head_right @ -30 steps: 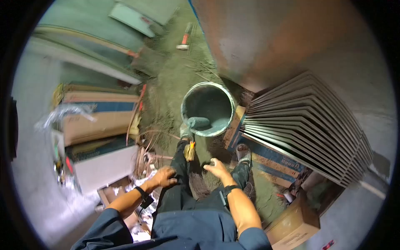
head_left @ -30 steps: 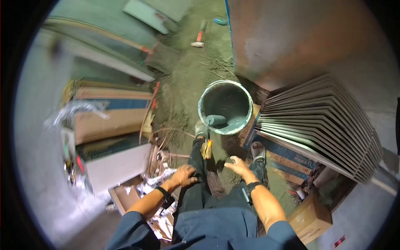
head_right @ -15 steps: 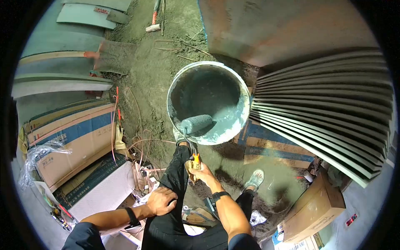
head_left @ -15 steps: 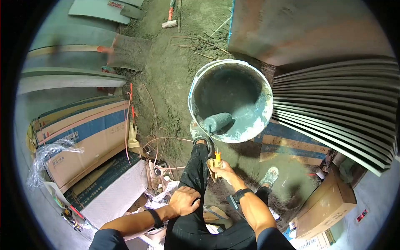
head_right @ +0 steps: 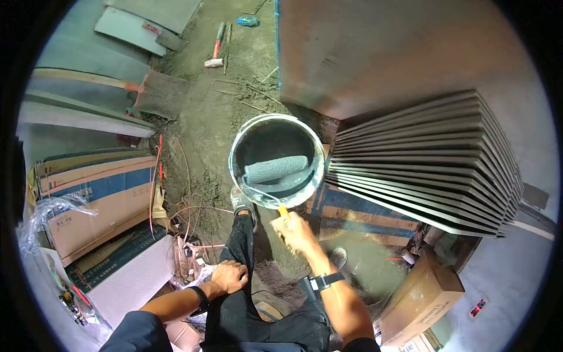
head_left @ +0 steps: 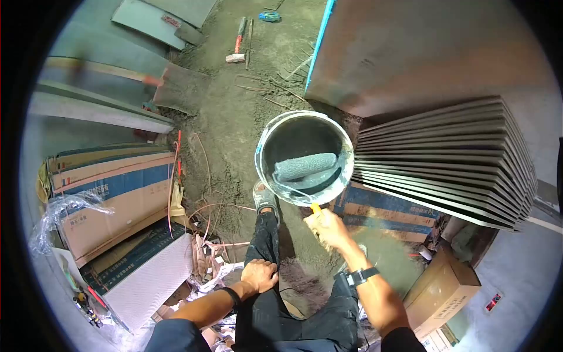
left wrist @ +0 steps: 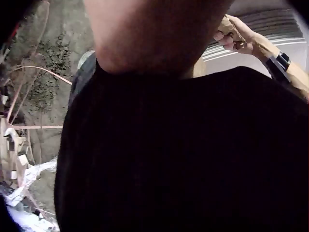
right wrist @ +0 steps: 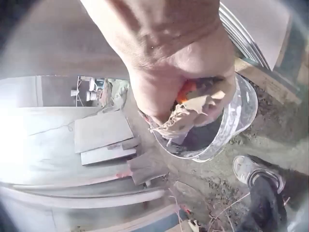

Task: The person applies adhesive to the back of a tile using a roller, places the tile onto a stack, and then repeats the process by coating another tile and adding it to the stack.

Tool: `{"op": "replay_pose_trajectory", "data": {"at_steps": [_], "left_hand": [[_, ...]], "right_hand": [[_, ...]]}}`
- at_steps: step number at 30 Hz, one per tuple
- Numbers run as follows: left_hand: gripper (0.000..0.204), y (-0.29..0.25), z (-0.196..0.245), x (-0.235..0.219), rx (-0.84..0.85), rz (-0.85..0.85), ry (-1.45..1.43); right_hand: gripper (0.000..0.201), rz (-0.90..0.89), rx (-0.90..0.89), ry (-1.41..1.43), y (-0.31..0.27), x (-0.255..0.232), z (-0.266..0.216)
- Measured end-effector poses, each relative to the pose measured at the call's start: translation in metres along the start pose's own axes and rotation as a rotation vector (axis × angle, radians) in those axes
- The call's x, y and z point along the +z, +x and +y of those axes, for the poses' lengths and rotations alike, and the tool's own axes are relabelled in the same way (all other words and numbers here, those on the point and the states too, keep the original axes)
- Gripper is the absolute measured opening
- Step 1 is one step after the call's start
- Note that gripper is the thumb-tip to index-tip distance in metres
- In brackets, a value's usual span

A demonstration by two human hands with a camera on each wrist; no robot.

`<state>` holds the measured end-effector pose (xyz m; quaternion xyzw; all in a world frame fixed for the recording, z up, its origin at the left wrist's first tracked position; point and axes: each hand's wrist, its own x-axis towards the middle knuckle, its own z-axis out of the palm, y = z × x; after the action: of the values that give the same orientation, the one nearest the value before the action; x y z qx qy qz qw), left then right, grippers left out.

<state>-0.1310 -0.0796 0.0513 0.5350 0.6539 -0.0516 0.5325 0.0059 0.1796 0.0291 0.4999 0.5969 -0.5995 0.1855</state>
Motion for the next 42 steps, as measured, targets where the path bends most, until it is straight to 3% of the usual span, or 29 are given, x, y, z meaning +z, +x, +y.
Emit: {"op": "replay_pose_trajectory", "data": {"at_steps": [3, 6, 9, 11, 13, 14, 15, 17, 19, 22, 23, 25, 31, 33, 37, 42], "left_hand": [[0.031, -0.005, -0.013, -0.011, 0.015, 0.085, -0.051], [0.029, -0.009, -0.030, -0.024, 0.053, 0.161, -0.126], [0.027, -0.011, -0.049, -0.035, 0.072, 0.190, -0.200], [0.027, -0.015, -0.062, -0.042, 0.085, 0.195, -0.226], [0.027, -0.017, -0.073, -0.046, 0.077, 0.179, -0.264], [0.028, -0.018, -0.080, -0.047, 0.070, 0.186, -0.290], [0.028, -0.019, -0.086, -0.048, 0.063, 0.192, -0.317], [0.027, -0.021, -0.095, -0.055, 0.069, 0.196, -0.348], [0.024, -0.019, -0.101, -0.056, 0.069, 0.240, -0.379], [0.023, -0.015, -0.102, -0.058, 0.089, 0.257, -0.404], [0.023, -0.013, -0.100, -0.061, 0.093, 0.262, -0.399], [0.024, -0.010, -0.096, -0.064, 0.109, 0.259, -0.383], [0.026, -0.005, -0.087, -0.067, 0.098, 0.224, -0.343], [0.025, -0.007, -0.087, -0.066, 0.097, 0.230, -0.335], [0.024, -0.010, -0.093, -0.059, 0.069, 0.224, -0.351], [0.025, -0.006, -0.086, -0.059, 0.096, 0.223, -0.338]], "right_hand": [[0.038, 0.170, -0.203, -0.021, 0.041, 0.002, 0.011], [0.028, -0.081, 0.128, 0.090, 0.084, -0.002, -0.005], [0.024, -0.087, 0.338, 0.331, 0.120, 0.000, -0.037], [0.026, -0.016, 0.394, 0.069, 0.173, 0.007, -0.004], [0.026, -0.021, 0.436, -0.097, 0.193, 0.011, -0.016], [0.026, 0.033, 0.387, -0.313, 0.202, 0.015, -0.018], [0.028, -0.001, 0.499, -0.205, 0.210, 0.017, -0.020], [0.029, 0.046, 0.468, -0.315, 0.261, 0.032, 0.040], [0.031, -0.016, 0.480, -0.366, 0.256, 0.032, 0.009], [0.037, 0.162, 0.391, -0.372, 0.234, 0.038, -0.029], [0.037, 0.145, 0.391, -0.310, 0.225, 0.034, -0.037], [0.037, 0.177, 0.285, -0.392, 0.209, 0.031, -0.041], [0.038, 0.113, 0.375, -0.430, 0.191, 0.016, -0.021], [0.037, -0.015, 0.399, -0.526, 0.207, 0.018, -0.011], [0.035, 0.139, 0.371, -0.508, 0.243, 0.038, -0.006], [0.037, 0.177, 0.304, -0.497, 0.201, 0.034, -0.035]]}}
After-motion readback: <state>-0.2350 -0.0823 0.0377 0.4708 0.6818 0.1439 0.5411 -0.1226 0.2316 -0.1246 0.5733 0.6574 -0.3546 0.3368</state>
